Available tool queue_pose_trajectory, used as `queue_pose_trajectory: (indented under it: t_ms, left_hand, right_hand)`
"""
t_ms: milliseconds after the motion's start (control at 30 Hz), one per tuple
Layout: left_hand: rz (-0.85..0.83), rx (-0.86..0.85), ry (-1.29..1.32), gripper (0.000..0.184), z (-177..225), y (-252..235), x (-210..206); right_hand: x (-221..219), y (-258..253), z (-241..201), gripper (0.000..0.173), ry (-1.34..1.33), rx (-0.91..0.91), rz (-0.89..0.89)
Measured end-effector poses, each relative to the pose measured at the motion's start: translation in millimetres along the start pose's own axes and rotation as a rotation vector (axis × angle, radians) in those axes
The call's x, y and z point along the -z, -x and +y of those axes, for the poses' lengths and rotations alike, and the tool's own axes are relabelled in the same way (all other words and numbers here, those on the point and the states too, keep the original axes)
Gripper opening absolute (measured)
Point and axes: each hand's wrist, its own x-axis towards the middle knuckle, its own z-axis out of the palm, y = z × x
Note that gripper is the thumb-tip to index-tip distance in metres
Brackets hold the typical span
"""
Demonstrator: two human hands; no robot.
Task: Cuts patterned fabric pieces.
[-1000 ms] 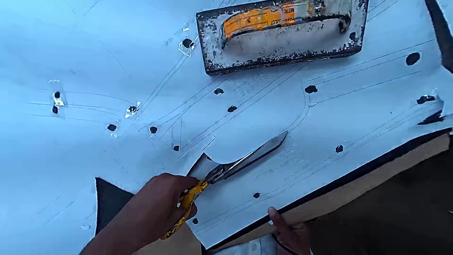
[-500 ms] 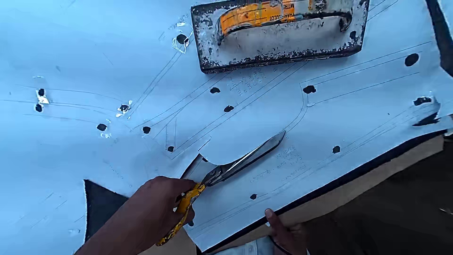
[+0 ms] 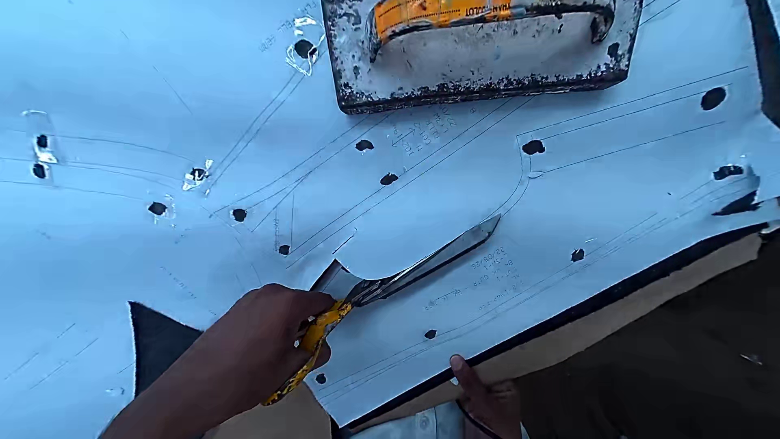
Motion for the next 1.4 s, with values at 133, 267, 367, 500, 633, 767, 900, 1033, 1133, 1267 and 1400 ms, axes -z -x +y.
queue_pose_trajectory:
  t_ms: [133,267,367,500,633,767,900,1033,1133,1267,1400]
  left_hand:
    - [0.005,0.019,0.048,0.016,-2.1,-1.0,-1.9]
    - [-0.014,0.024,0.048,0.016,-1.9,-0.1,-2.7]
    - [-0.029,0.025,0.066,0.020,1.7,1.9,-6.5]
    - [-0.004,0.031,0.069,0.021,10.0,1.4,-8.3]
    - [-0.001,0.043,0.069,0.017,13.9,0.9,-11.0]
    - [-0.004,0.064,0.106,0.016,16.8,2.1,-14.9]
    - [-0.047,0.102,0.156,0.017,20.7,1.6,-12.6]
    - [-0.039,0.105,0.181,0.015,22.6,3.0,-15.0]
    - [-0.023,0.080,0.157,0.017,20.4,2.8,-14.4]
    - [-0.016,0.078,0.102,0.014,23.7,0.6,-10.7]
    - [-0.028,0.081,0.128,0.013,27.1,-4.2,-9.0]
  right_hand:
    - [-0.3,0.2,-0.9,0.024,-0.002,-0.016,0.008]
    - [-1.4,1.0,-1.3,0.023,0.001,-0.011,0.008]
    - [0.0,0.4,-0.9,0.024,-0.009,-0.001,-0.012]
    - [1.2,0.4,-0.6,0.025,-0.018,-0.008,-0.011]
    - [0.9,0.4,-1.6,0.024,-0.004,-0.012,-0.013]
    - [0.5,0.0,-1.3,0.027,-0.009,0.004,-0.014]
    - [0.4,-0.6,-1.8,0.026,-0.005,-0.007,-0.010]
    - [0.0,-0.1,-1.2,0.025,-0.028,0.004,-0.011]
    - [0.9,-0.9,-0.5,0.025,-0.029,0.001,-0.021]
    - [1.6,-0.9,-0.2,0.025,-0.005,0.000,-0.023]
    - [24.9,-2.1,-12.6,0.020,0.071,-0.047,-0.137]
